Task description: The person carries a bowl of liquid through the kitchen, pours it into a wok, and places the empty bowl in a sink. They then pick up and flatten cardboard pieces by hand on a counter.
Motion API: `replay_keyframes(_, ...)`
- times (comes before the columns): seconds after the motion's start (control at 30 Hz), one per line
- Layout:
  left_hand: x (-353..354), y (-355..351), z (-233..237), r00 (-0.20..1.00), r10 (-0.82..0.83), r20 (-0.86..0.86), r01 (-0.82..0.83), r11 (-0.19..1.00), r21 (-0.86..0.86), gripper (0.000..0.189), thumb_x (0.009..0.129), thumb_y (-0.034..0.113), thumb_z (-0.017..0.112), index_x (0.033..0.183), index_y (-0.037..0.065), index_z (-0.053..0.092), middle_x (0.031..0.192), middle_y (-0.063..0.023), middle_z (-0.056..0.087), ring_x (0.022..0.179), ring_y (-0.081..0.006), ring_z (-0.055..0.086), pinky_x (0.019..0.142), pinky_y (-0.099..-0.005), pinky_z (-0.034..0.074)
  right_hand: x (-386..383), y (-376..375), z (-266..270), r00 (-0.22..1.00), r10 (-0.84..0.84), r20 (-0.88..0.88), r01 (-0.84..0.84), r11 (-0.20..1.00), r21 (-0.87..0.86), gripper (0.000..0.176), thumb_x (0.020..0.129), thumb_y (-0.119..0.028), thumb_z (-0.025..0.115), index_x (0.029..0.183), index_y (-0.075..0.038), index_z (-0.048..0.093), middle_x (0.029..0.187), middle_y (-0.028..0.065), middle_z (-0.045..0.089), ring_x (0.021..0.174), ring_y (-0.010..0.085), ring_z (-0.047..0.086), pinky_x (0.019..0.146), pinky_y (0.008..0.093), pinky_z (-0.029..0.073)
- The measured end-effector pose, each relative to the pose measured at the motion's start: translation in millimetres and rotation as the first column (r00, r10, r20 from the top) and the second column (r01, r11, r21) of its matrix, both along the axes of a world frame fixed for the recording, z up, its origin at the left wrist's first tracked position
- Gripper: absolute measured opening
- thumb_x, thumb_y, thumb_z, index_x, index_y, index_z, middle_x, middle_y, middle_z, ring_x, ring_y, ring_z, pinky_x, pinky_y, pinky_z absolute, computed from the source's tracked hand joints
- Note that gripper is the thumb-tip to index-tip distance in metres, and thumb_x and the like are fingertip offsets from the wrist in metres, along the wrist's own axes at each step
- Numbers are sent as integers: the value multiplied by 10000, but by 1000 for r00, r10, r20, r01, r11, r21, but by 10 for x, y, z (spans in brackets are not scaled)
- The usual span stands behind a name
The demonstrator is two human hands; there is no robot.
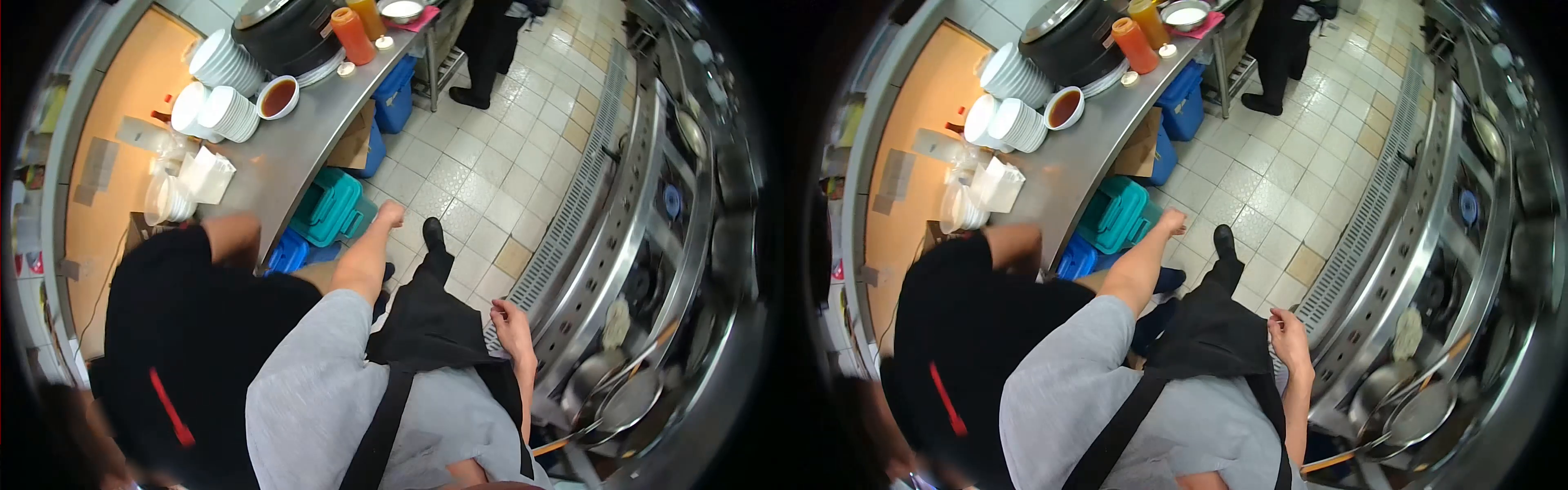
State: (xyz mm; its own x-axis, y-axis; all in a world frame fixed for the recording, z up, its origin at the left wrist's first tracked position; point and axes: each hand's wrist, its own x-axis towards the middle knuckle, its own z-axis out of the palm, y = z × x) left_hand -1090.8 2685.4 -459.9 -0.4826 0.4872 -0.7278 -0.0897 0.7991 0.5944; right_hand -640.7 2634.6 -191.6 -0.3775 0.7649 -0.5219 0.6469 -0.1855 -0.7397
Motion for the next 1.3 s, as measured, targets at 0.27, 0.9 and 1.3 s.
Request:
replay_keyframes(0.27,-1094,577,-337,772,567,288,-552,822,-137,434,957,190,628,1332,12,502,1254,-172,549,994,-335,660,787,-449,613,-1741,2395,-792,887,442,132,-448,894,16,274,933,-140,609,1135,30,685,960,214,726,907,330,707,816,398,545)
replay_keyframes(0.9,-1157,1436,-210,19,621,783,-857,-394,333,367,917,41,680,1254,64,536,1157,-105,644,1040,-232,674,857,-401,613,-6301,3911,-2889,687,421,-592,-700,603,-383,217,988,-169,618,1172,-55,631,1016,75,667,830,161,629,615,295,484)
replay_keyframes(1.3,1119,2146,139,-128,661,739,-866,-438,241,464,953,112,661,1388,120,502,1166,-39,653,978,-167,660,776,-315,588,-4231,5386,-1675,797,592,-119,-437,429,-790,197,928,-106,704,1109,-164,652,992,-64,688,793,94,616,635,245,466)
